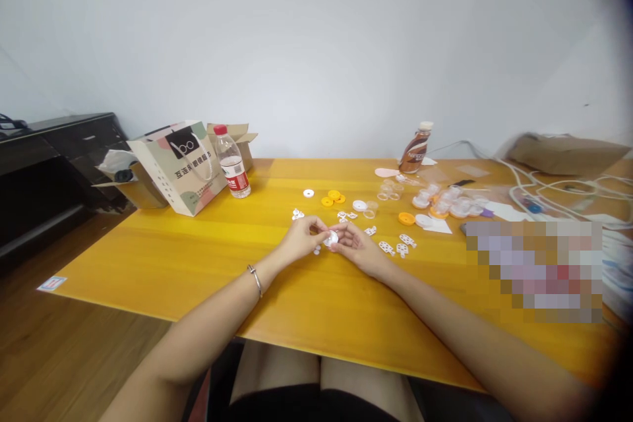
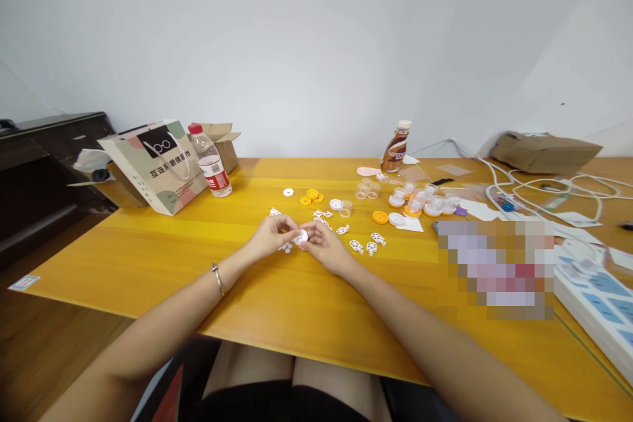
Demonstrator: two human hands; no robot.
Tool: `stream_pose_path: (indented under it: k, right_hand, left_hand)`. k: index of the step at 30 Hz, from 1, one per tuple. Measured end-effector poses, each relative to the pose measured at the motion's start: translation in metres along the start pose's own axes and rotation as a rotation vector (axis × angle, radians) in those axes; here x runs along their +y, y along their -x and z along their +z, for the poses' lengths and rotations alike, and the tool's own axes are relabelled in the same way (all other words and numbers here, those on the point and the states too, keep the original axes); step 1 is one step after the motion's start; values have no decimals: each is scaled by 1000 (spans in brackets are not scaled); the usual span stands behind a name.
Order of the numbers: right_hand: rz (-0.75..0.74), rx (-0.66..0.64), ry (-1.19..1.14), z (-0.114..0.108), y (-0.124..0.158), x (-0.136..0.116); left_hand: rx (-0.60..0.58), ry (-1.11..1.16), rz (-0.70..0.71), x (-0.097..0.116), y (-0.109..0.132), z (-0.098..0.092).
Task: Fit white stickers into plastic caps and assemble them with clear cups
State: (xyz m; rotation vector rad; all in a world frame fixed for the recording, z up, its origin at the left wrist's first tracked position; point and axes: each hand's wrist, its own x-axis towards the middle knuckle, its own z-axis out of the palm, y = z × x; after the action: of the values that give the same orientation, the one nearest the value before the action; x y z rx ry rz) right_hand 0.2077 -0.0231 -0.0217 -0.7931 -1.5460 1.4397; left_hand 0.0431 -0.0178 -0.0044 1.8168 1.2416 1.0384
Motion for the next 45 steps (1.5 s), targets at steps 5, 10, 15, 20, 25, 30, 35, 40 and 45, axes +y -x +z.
stream_pose_path:
  k: [5,10,15,20,25,30,35,40,45]
  right_hand:
    - [-25,-3,14,0,-1,2]
    - [-38,11,40,1,0,2]
    - [-41,-4,69,3,2,-2]
    - [-18,-8,39,2,3,-2]
    - [35,-35,-47,-4,3,-10]
    - [30,110,-86,-22,2,-33]
    - [-90,341,-136,-63,-2,-58]
    - [-169,488,-151,-92,-5,-66]
    - [-172,514,-116,-91,-6,-60]
  left_hand:
    - [20,72,-24,0,0,1]
    - [5,115,-50,0,0,2]
    - [21,208,-63,-4,-1,2]
    - [-21,262,-70,-4,0,2]
    - [-2,244,-34,0,-1,2]
    - [125,9,102,8,-7,4]
    - [-206,-453,486,36,-34,26]
    - [-326,-789,572,58,-74,80]
    - [-307,-830,497,58,-92,127]
